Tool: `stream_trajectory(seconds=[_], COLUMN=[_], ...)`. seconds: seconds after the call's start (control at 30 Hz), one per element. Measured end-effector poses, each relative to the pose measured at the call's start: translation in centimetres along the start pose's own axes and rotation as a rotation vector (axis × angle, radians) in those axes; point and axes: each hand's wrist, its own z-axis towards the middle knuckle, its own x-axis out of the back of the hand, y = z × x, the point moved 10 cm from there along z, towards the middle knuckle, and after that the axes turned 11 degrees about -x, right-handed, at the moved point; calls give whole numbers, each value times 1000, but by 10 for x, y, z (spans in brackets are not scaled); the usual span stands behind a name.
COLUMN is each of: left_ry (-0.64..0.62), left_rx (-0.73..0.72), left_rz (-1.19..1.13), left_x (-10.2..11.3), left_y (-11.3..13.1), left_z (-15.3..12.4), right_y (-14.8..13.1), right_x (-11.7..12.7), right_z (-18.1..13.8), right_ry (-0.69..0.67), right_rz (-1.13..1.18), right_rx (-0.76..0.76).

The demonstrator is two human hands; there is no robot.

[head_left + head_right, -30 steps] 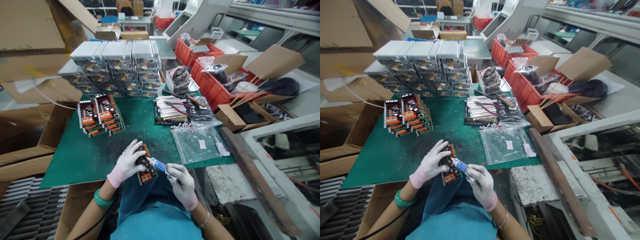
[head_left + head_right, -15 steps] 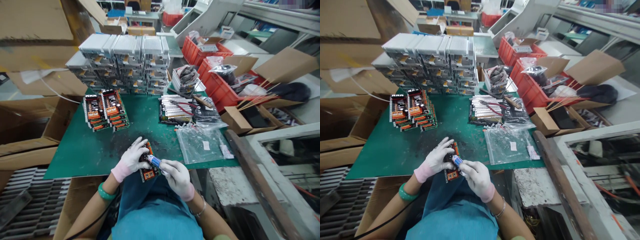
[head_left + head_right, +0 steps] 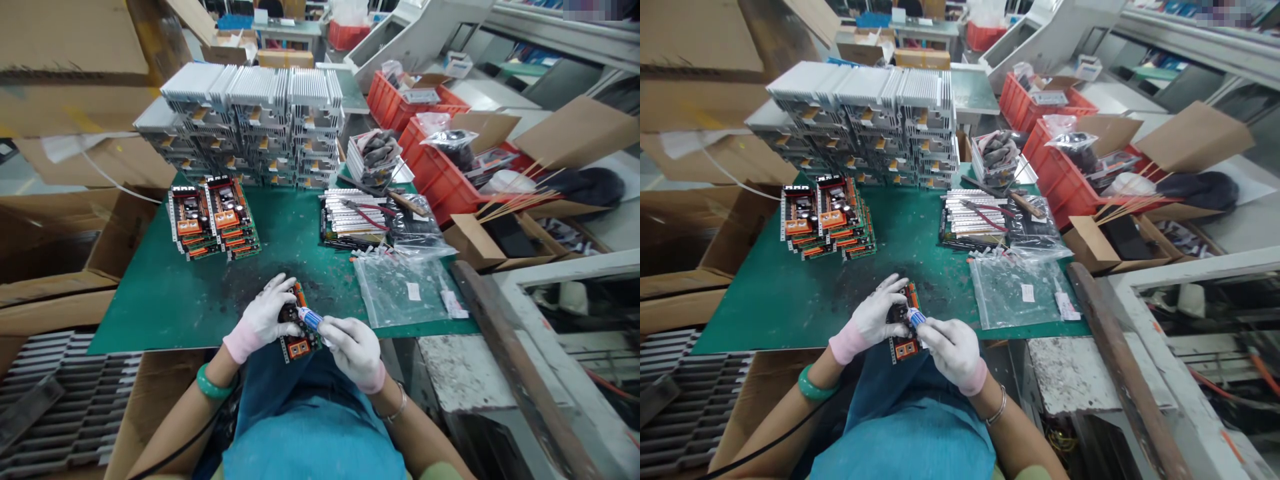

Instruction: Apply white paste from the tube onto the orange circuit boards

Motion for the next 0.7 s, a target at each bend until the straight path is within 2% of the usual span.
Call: stream_trajectory(seconds=[0.4,0.47,0.6,0.7], left_ry=[-5,-11,-27,-8], left_rx=[-8,-7,-14,-44], left_rz=[-5,3,65,176], left_x=[0,1,6,12], left_y=[0,0,5,13], left_z=[0,1,2,-1], right_y=[8,17,46,64], right_x=[9,15,32,35], right_z=[-3,-10,-34,-53], right_ry=[62,104,274,351], right_rz=[99,145,236,338], right_rx=[-65,-142,-399,-556])
